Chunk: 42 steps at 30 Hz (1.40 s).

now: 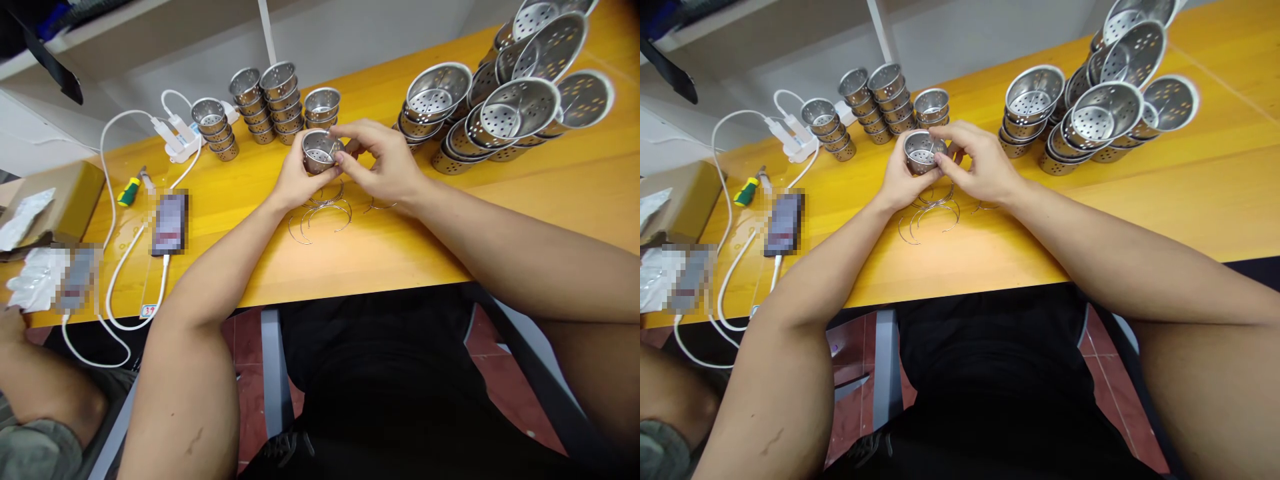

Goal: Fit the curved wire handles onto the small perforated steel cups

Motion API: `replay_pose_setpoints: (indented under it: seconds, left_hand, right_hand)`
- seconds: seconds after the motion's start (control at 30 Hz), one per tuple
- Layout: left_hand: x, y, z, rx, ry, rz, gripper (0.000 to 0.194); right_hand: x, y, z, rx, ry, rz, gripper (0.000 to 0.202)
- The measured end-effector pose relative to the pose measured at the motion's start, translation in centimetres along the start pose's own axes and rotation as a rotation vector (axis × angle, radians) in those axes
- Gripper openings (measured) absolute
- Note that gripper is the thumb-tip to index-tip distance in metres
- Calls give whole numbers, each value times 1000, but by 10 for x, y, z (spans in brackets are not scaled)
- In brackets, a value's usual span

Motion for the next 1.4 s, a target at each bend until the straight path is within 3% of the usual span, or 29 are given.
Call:
replay_pose_setpoints:
  seconds: [0.2, 0.37, 0.6, 0.83, 1.1, 1.4]
  left_hand:
    - [1, 1, 10, 42, -29, 21, 109]
    - [0, 3, 15, 69, -18, -3, 106]
    - [-1, 3, 17, 80, -90, 19, 104]
    - [-3, 3, 13, 103, -95, -22, 101]
    - [-4, 4, 6, 150, -50, 0, 105]
    - [1, 1, 16, 174, -14, 9, 105]
  right_hand:
    - [8, 1, 0, -88, -44, 74, 89]
    - [8, 2, -1, -102, -9, 91, 92]
    - [0, -1, -7, -58, 69, 52, 71]
    - [2, 1, 2, -82, 184, 106, 59]
    - [13, 4, 7, -116, 153, 230, 36]
    - [17, 7, 10, -138, 129, 242, 32]
Point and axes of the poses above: each hand's wrist, its own y-axis away from the middle knuckle, its own x-axis out of the palm, z = x × y, the point moved 9 cm from there along -y, towards the middle knuckle, and after that the axes turned 10 degrees about -z, right-handed, at the moved point
